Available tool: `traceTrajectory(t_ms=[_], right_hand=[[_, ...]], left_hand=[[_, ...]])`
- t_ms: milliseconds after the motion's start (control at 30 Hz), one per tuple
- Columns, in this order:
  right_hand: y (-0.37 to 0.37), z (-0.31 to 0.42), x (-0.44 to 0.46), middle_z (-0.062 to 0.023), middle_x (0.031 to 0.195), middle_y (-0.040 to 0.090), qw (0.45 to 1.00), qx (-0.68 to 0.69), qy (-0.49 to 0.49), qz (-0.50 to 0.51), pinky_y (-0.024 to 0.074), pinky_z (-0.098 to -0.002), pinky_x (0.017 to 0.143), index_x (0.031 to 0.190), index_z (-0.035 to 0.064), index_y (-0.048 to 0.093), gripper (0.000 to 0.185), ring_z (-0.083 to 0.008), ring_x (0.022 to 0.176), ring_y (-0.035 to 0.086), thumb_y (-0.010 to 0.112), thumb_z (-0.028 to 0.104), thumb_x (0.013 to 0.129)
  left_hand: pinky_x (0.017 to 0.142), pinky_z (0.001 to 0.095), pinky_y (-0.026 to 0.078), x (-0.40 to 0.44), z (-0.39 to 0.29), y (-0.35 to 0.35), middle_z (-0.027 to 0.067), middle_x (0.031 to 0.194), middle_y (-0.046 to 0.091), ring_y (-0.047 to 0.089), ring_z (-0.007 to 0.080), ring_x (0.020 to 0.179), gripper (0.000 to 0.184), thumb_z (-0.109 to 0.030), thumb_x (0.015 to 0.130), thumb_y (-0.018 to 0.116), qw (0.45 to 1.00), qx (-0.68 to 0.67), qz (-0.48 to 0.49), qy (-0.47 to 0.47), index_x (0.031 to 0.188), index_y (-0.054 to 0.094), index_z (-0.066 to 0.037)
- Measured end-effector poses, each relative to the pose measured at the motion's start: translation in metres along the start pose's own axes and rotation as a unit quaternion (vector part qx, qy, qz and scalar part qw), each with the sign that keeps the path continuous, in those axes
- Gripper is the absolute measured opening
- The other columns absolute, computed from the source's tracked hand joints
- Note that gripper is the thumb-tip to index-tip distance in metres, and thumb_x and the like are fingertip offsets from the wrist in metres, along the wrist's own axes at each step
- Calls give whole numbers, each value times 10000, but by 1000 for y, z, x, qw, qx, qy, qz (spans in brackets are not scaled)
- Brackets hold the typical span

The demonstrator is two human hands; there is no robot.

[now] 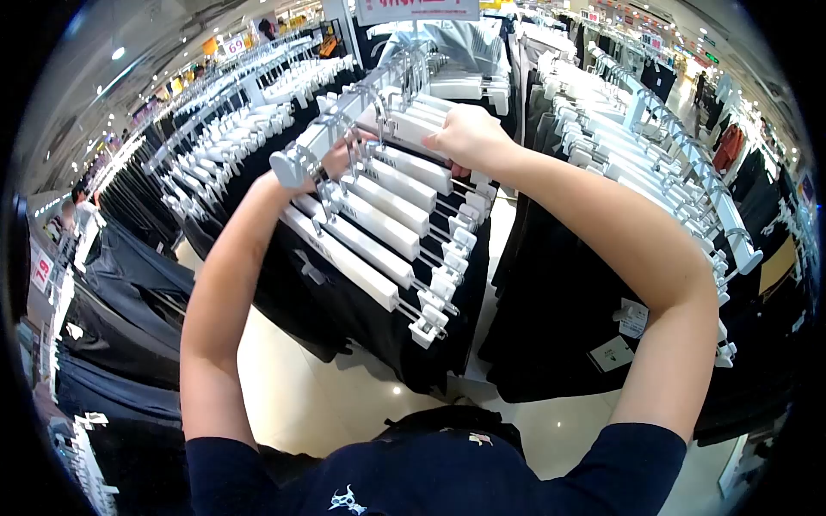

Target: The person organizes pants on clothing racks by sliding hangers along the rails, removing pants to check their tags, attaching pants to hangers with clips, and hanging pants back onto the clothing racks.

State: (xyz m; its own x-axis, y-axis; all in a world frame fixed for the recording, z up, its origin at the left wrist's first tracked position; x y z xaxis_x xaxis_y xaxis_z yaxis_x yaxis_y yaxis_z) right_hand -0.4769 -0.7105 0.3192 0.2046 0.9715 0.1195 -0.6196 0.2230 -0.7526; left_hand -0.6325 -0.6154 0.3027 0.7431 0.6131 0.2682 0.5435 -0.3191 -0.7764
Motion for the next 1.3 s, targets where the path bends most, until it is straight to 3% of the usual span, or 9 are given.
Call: traceTrajectory(t_ms=[33,267,433,533,633,900,1033,1167,1300], right_hand=[[-2,0,0,-114,597,608,1000,2,5,0,521,-276,481,736,-103,614,352,-161,499,616,632,247,766],[11,1,11,-130,578,604,999,-37,-16,2,515,-290,469,706,-89,615,326,-187,475,608,629,230,770],[20,7,4,-161,607,619,978,-179,-103,-43,516,-331,575,748,-103,627,345,-237,529,629,633,242,770],[13,-9,-4,-156,635,633,993,-107,-35,21,518,-325,606,743,-92,635,359,-230,540,637,651,266,760],[1,0,-22,-118,533,584,994,-100,-52,-3,494,-283,474,600,-68,576,359,-175,457,604,616,228,800],[-27,11,-41,-105,545,581,992,-93,-39,-72,490,-267,441,621,-55,586,356,-159,447,592,620,259,787],[-39,-7,-71,-84,554,576,997,-60,41,-28,488,-247,422,686,-58,612,357,-145,429,579,607,279,805],[-39,-37,-114,-73,561,580,992,-22,104,-66,474,-230,417,708,-42,619,349,-123,435,575,595,287,822],[-35,-31,-175,-59,560,581,982,-64,151,-92,459,-212,409,685,-17,605,349,-111,434,572,596,300,831]], left_hand=[[748,301,452,1,-10,0,70,943,602,568,166,857,243,-207,888,519,978,140,-44,150,1086,595,-88],[851,318,398,6,9,11,91,1054,557,521,211,979,331,-294,901,457,986,149,61,38,1139,530,-75],[961,327,328,6,11,16,152,1206,435,423,261,1131,371,-215,899,494,991,90,82,60,1225,468,-40],[968,325,325,-4,1,18,152,1206,446,423,263,1138,354,-191,894,512,946,262,109,155,1208,476,-31],[977,320,323,7,15,18,147,1220,435,416,252,1156,334,-168,902,487,988,110,100,42,1205,468,-28],[850,248,360,32,42,15,25,1034,493,442,107,947,361,-204,867,550,992,67,45,101,1160,453,-18],[753,391,444,29,30,9,159,889,609,579,323,860,218,-246,880,490,978,124,-20,165,973,609,-88],[718,396,434,27,14,9,156,859,612,583,320,829,197,-222,873,488,953,213,-15,214,896,605,-65],[651,288,402,32,22,13,48,771,546,497,163,714,213,-161,819,469,981,73,26,175,927,577,-13]])
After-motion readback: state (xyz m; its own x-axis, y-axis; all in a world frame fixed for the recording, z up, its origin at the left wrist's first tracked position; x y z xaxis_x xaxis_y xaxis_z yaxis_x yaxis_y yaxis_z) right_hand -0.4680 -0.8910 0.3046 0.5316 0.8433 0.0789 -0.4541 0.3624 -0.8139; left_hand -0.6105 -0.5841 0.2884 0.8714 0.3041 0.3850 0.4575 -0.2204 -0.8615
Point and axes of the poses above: each hand's wrist, its own x-axis towards the middle knuckle, its own y-axis out of the palm, z = x × y, the point moved 9 cm from there along x, towards the middle knuckle
